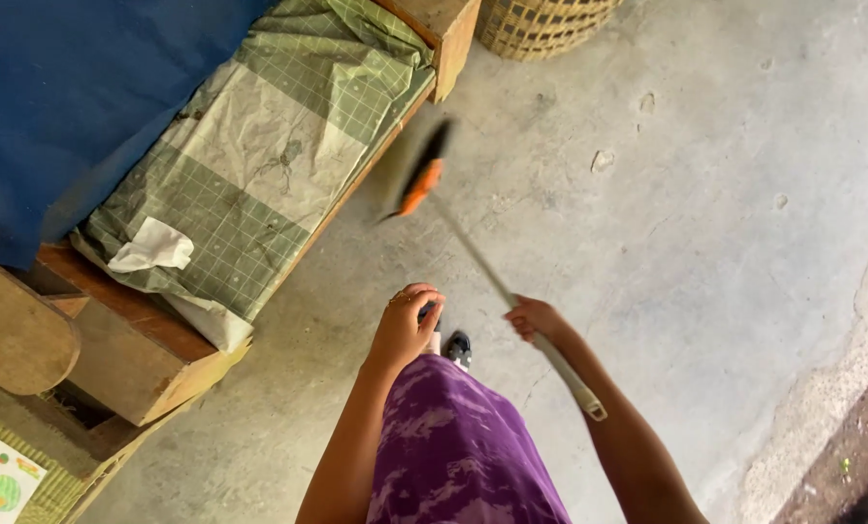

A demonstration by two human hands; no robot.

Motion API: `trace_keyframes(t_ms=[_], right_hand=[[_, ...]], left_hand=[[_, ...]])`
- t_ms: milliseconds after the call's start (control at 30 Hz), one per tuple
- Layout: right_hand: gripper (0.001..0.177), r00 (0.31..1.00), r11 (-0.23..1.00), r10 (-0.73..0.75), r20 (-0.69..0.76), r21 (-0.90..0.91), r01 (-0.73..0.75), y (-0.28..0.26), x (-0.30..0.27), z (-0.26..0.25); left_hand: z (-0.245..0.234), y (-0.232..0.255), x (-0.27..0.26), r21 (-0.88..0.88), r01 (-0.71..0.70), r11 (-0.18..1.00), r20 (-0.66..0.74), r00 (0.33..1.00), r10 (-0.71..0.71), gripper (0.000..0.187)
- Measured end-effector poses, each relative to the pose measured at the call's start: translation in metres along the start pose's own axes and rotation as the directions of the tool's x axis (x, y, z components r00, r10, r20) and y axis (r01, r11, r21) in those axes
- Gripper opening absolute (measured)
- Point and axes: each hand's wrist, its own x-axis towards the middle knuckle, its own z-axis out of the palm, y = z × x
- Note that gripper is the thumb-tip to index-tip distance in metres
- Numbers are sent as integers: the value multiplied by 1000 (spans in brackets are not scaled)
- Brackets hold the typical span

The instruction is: Sweeping the concrete floor with a broom.

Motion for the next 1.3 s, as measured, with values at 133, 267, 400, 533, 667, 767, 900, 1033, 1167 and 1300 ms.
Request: trace_keyframes(t_ms=[133, 267, 400, 533, 667, 767, 900, 1033, 1167, 1300], right_hand=[[28, 934, 996, 67, 350, 37, -85, 51, 33, 91], [34, 902, 964, 206, 379, 78, -253, 73, 72, 189], [25, 932, 968, 85, 353, -253, 8, 120, 117, 183], [28, 947, 985, -151, 283, -36, 168, 151, 112, 74], [40, 989, 984, -22, -146, -180, -4, 118, 10, 106], [70, 927, 994, -83, -365, -100, 50, 141, -64, 182], [61, 971, 998, -20, -240, -54, 7, 243, -43, 200], [39, 981, 986, -125, 151, -91, 139, 309, 36, 296], [68, 961, 978, 134, 242, -190, -88, 301, 42, 408], [70, 988, 956, 57, 146, -292, -12, 366, 23, 335]], left_hand=[[-15, 6, -26, 4, -58, 998, 11, 998, 58, 14], [-56, 4, -49, -15, -78, 997, -10, 997, 78, 15], [-122, -37, -86, 27, -35, 999, 2, 999, 35, 14], [-216, -95, -129, 86, -46, 995, -55, 997, 51, 12], [-299, -128, -162, 117, -118, 986, -110, 985, 131, 11], [-338, -131, -173, 155, -145, 977, -159, 973, 170, 11], [-350, -139, -191, 114, -135, 984, -172, 973, 154, 10], [-332, -136, -205, 132, -176, 975, -113, 975, 191, 11], [-295, -121, -212, 63, -175, 983, -32, 984, 178, 9], [-250, -101, -234, 95, -141, 985, 59, 989, 136, 13]])
